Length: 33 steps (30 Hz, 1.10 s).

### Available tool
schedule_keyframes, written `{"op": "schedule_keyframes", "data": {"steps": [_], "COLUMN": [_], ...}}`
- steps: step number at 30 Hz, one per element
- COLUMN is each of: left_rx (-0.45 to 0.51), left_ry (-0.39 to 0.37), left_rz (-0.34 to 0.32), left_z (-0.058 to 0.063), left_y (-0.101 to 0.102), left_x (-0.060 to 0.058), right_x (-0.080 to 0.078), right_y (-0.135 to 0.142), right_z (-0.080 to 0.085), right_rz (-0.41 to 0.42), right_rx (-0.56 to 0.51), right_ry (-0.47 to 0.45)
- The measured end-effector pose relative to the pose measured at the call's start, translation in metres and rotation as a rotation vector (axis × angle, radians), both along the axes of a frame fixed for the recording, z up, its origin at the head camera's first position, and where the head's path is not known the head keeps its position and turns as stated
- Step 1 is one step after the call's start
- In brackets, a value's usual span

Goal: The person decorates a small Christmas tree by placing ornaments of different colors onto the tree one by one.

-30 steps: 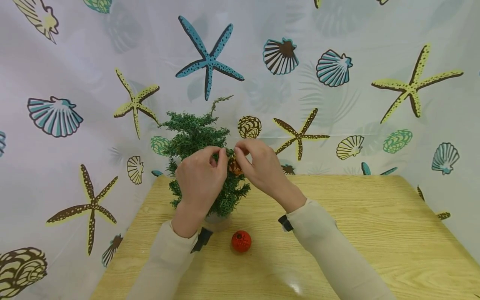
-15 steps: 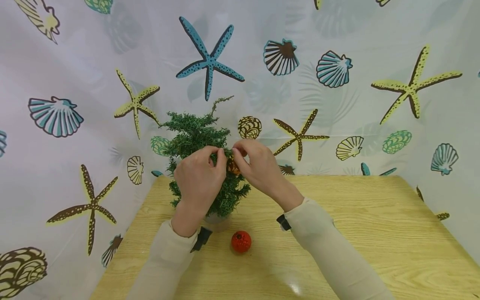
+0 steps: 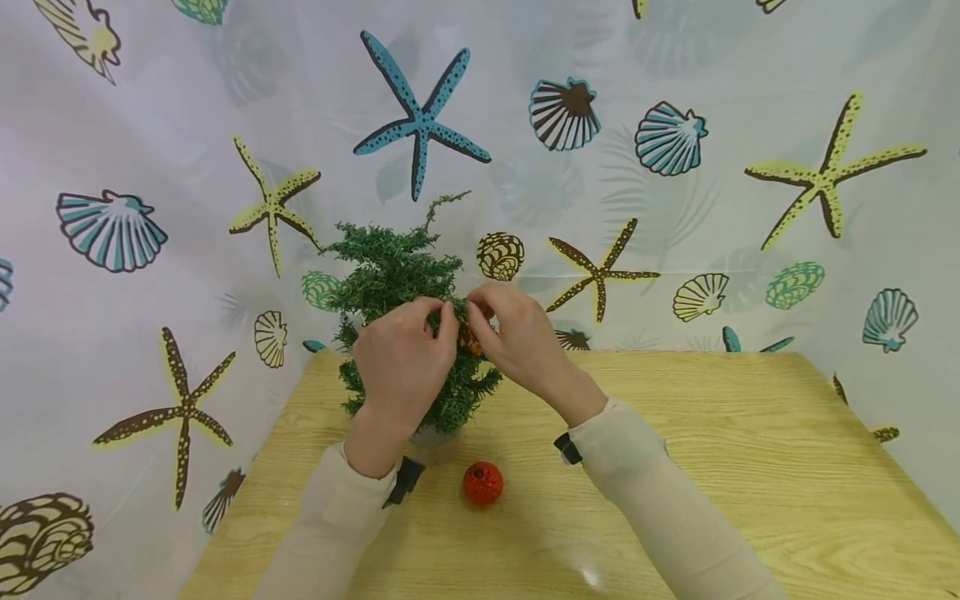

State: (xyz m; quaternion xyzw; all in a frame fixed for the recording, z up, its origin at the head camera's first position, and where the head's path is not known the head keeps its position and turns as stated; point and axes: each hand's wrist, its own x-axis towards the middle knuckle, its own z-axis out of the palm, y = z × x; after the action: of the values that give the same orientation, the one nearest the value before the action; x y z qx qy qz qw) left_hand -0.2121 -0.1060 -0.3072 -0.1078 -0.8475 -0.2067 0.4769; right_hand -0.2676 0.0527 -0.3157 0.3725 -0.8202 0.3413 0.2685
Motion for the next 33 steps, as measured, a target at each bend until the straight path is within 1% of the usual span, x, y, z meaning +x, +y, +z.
{"op": "schedule_keyframes", "data": {"steps": [7,16,25,27,29,33], "left_rx": [-0.024,-0.044,-0.054,-0.026,0.015,0.082], "left_ry": [0.006,0.001,-0.002,0.011,0.039,0.124], "left_rz": [0.000,0.016,0.010,0.011,0.015,0.045], "left_z": [0.000,-0.001,-0.002,-0.003,-0.005,-0.009], "left_y": [0.002,0.002,0.001,-0.001,-0.002,-0.004], "left_x": [0.002,0.002,0.004,0.006,0.009,0.013], "right_x": [0.001,0.000,0.000,0.001,0.001,0.001], "right_y": [0.001,0.001,0.002,0.003,0.004,0.007], "right_z": [-0.004,-0.008,-0.009,-0.010,-0.010,-0.009], "right_rz": [-0.006,0.001,0.013,0.016,0.017,0.011], "right_rx": [0.018,0.026,0.017,0.012,0.009,0.009], "right_ry": [-0.004,0.027,0.043,0.051,0.054,0.053]}}
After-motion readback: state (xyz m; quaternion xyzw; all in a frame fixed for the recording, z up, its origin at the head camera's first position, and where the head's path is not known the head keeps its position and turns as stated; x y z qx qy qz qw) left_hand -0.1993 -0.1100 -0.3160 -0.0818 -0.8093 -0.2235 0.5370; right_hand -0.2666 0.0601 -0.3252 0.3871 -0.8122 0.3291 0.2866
